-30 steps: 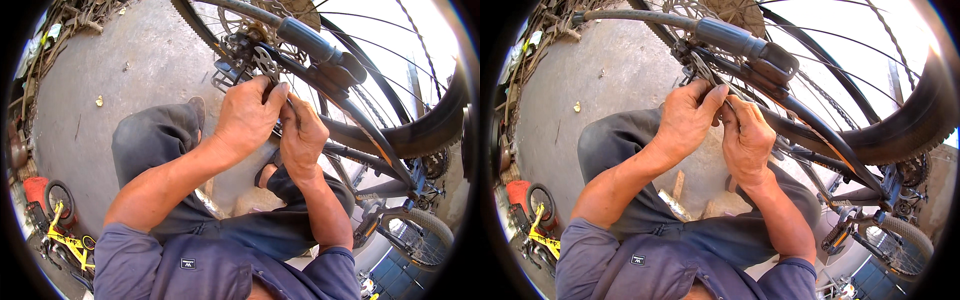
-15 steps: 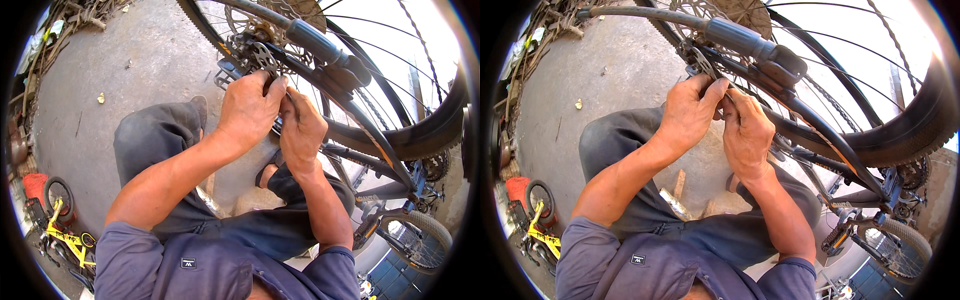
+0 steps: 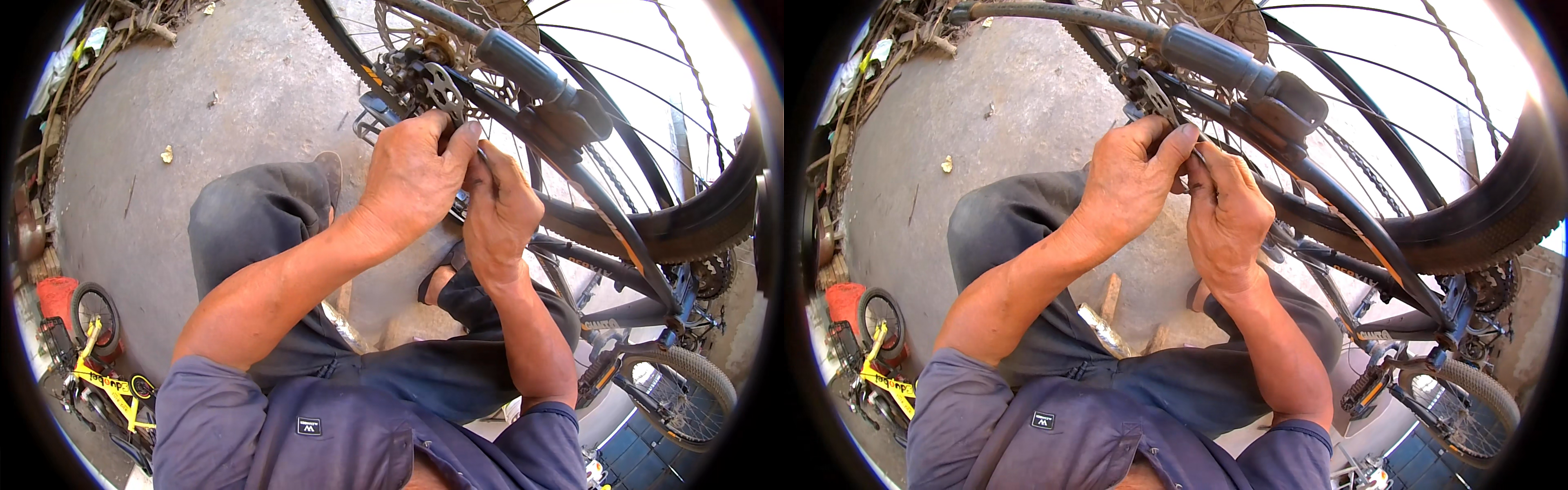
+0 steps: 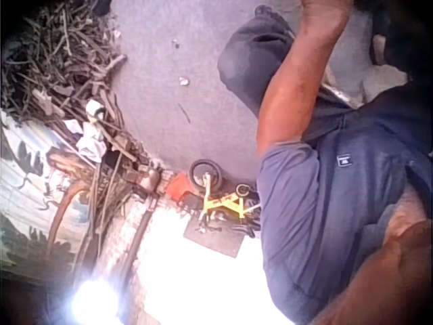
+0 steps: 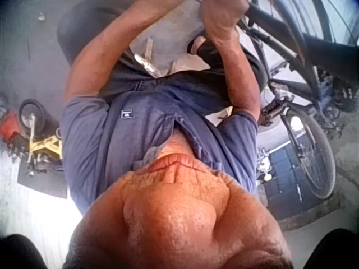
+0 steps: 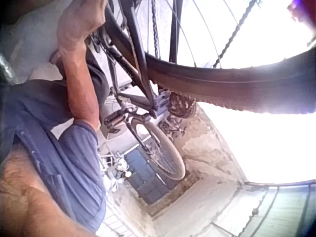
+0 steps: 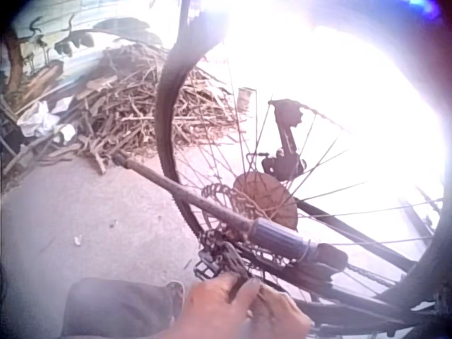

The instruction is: The person sits on the ground and uses a wrench to tighten a bolt on the rear derailleur of a bicycle. The person holds the derailleur with one hand and turns the wrench with the other to secure the component.

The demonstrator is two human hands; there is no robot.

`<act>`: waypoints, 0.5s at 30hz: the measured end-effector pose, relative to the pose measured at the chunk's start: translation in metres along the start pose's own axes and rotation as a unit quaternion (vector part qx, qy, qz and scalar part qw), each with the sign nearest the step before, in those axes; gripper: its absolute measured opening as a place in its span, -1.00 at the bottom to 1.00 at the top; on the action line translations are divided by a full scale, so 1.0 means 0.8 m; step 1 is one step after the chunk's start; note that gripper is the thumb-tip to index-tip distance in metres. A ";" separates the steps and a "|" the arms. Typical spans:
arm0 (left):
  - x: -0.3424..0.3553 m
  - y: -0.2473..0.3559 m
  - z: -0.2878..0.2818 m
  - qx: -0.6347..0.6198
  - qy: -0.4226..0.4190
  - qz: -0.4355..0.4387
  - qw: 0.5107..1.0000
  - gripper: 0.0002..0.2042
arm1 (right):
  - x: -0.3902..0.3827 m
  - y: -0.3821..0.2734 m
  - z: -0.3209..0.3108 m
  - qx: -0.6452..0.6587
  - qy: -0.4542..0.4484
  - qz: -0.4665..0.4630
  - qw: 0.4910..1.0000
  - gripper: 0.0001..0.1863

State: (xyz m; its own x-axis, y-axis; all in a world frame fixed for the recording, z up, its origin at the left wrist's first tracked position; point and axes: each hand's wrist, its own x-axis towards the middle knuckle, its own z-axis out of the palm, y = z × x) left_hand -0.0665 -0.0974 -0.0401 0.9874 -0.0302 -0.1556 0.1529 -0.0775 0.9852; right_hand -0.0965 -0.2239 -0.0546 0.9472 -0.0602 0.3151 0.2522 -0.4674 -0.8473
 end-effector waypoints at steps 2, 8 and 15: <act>-0.002 0.005 0.000 -0.010 0.002 0.009 1.000 -0.62 | 0.001 0.002 0.001 0.003 0.016 -0.009 1.000 -0.72; -0.004 0.000 -0.001 0.017 -0.017 0.022 0.999 -0.67 | -0.001 -0.001 -0.004 -0.014 0.004 -0.006 1.000 -0.70; 0.001 -0.004 0.001 -0.007 0.009 0.000 1.000 -0.65 | 0.003 -0.001 0.000 -0.015 -0.015 0.012 1.000 -0.70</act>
State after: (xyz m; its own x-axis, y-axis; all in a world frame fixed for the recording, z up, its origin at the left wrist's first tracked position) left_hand -0.0661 -0.0979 -0.0436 0.9880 -0.0119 -0.1541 0.1531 -0.0629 0.9862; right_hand -0.0942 -0.2236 -0.0528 0.9583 -0.0451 0.2823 0.2246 -0.4921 -0.8410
